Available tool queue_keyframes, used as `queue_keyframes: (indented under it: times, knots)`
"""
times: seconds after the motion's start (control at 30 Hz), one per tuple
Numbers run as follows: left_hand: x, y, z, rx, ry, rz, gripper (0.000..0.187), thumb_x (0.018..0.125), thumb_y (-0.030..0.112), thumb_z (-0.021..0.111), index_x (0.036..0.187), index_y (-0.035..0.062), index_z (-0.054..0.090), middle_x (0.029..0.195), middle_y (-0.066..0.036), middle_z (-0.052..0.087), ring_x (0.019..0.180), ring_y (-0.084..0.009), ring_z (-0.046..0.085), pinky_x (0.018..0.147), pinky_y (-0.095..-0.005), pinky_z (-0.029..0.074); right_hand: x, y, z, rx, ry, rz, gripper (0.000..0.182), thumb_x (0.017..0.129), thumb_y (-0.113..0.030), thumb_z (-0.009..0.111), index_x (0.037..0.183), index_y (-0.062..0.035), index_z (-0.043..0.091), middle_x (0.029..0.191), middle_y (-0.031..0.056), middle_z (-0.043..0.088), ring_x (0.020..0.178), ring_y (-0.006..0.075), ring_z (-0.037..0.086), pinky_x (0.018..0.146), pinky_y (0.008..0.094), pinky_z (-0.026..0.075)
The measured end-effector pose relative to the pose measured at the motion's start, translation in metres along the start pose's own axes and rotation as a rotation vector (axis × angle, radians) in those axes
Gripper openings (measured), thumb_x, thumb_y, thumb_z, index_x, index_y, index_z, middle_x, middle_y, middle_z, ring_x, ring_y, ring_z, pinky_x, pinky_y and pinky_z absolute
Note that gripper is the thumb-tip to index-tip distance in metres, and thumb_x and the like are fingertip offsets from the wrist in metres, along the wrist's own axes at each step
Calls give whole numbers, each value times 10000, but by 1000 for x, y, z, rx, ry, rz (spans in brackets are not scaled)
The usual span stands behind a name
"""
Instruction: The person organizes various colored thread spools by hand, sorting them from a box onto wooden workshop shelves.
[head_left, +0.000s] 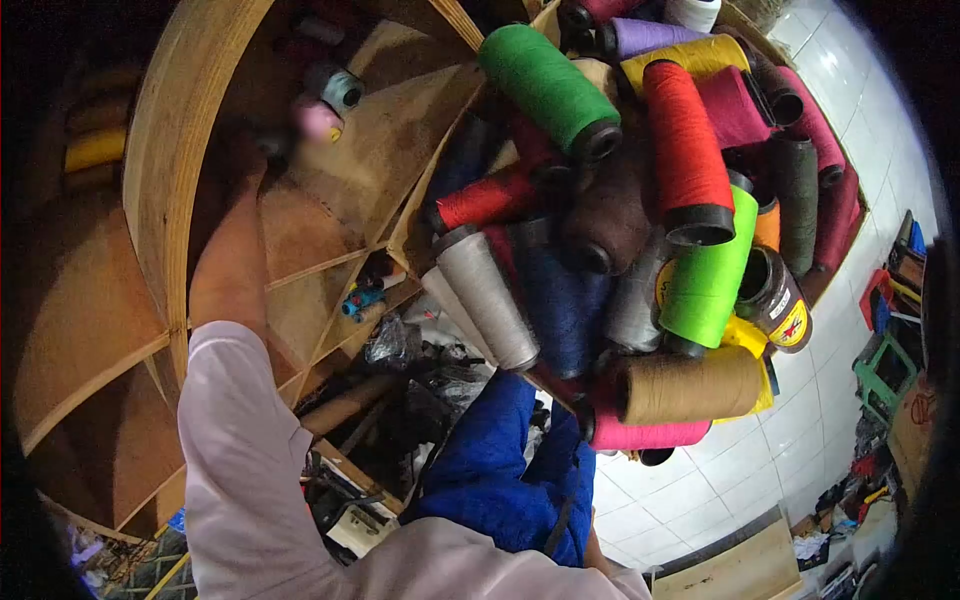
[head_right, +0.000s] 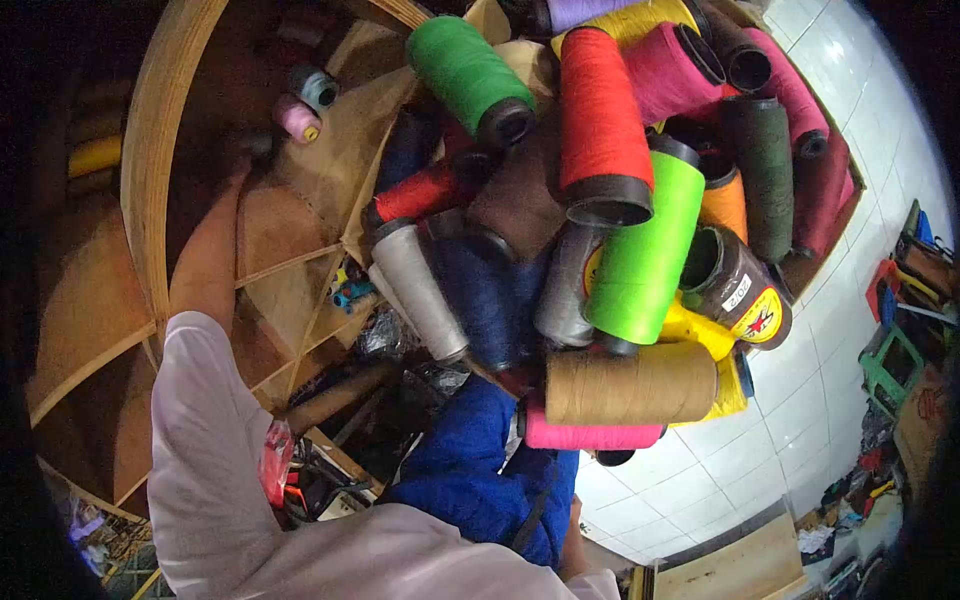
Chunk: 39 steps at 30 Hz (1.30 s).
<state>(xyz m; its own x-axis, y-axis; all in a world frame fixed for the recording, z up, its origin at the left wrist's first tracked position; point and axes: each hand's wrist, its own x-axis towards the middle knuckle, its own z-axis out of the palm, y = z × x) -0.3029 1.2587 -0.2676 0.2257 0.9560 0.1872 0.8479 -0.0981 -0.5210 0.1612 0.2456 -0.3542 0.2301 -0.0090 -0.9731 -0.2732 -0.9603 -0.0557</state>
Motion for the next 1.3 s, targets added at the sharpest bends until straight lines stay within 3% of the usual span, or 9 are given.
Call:
queue_keyframes:
  times: [0.2, 0.3, 0.37, 0.43, 0.5, 0.6, 0.77, 0.97, 1.3]
  knots:
    - [-2, 19, -47, 95, -267, -63, 576, 914, 210, 556, 1448, 62, 398, 1520, -170, 344, 1419, -355, 289, 1165, -458, 273, -1, -2, 13, 63, -19, -14, 341, 864, -263, 650, 1019, 41, 672, 904, 162, 711, 796, 198, 669, 704, 342, 535]
    - [-5, 55, -83, 122, 80, 31, 582, 910, 242, 571, 1451, 105, 409, 1510, -193, 347, 1412, -381, 290, 1159, -475, 273, -3, 3, 19, 82, -22, -9, 337, 866, -257, 649, 1017, 44, 670, 902, 162, 710, 794, 194, 667, 701, 339, 535]
    - [-10, 113, -176, -43, -259, 160, 575, 913, 279, 580, 1443, 120, 423, 1513, -218, 329, 1415, -387, 284, 1151, -482, 266, -3, 4, 22, 90, -25, -11, 334, 868, -253, 648, 1016, 46, 669, 900, 161, 710, 792, 192, 666, 699, 336, 535]
    - [-24, 106, -76, -450, -21, -16, 628, 894, 415, 606, 1406, 86, 455, 1451, -232, 422, 1372, -388, 368, 1126, -475, 296, -1, 3, 21, 90, -33, -15, 331, 869, -249, 647, 1014, 48, 668, 899, 161, 710, 791, 189, 665, 697, 334, 535]
    - [-36, 146, -160, -703, -555, -329, 784, 834, 592, 606, 1399, 68, 459, 1373, -251, 510, 1301, -396, 467, 1090, -461, 344, -1, 1, 20, 92, -38, -14, 328, 871, -245, 646, 1013, 50, 666, 897, 160, 709, 789, 187, 664, 695, 332, 534]
    - [-51, 158, -143, -631, -322, -275, 963, 772, 685, 625, 1429, 16, 406, 1361, -274, 513, 1273, -420, 491, 1081, -435, 359, 3, -5, 16, 97, -37, -18, 324, 873, -240, 645, 1011, 53, 665, 895, 160, 709, 787, 183, 662, 692, 329, 534]
    - [-10, 114, -93, -508, -536, -599, 701, 808, 571, 646, 1229, 11, 621, 1218, -274, 613, 1196, -416, 556, 1000, -441, 429, 2, -12, -3, 65, -32, -15, 317, 877, -230, 643, 1009, 58, 662, 891, 158, 708, 783, 178, 660, 687, 323, 533]
    - [28, 79, -129, -332, -61, -134, 457, 871, 376, 578, 1138, 15, 663, 1135, -253, 644, 1114, -410, 592, 977, -448, 436, 9, -22, -18, 41, -18, -14, 298, 885, -207, 635, 1005, 65, 656, 878, 152, 704, 772, 164, 652, 674, 309, 531]
    - [66, 16, -84, -347, -413, 209, 498, 858, 255, 630, 1313, 71, 546, 1284, -188, 585, 1195, -342, 554, 987, -435, 454, 7, -42, -24, 47, -8, -29, 284, 911, -192, 622, 1007, 76, 638, 813, 126, 685, 701, 139, 627, 620, 275, 521]
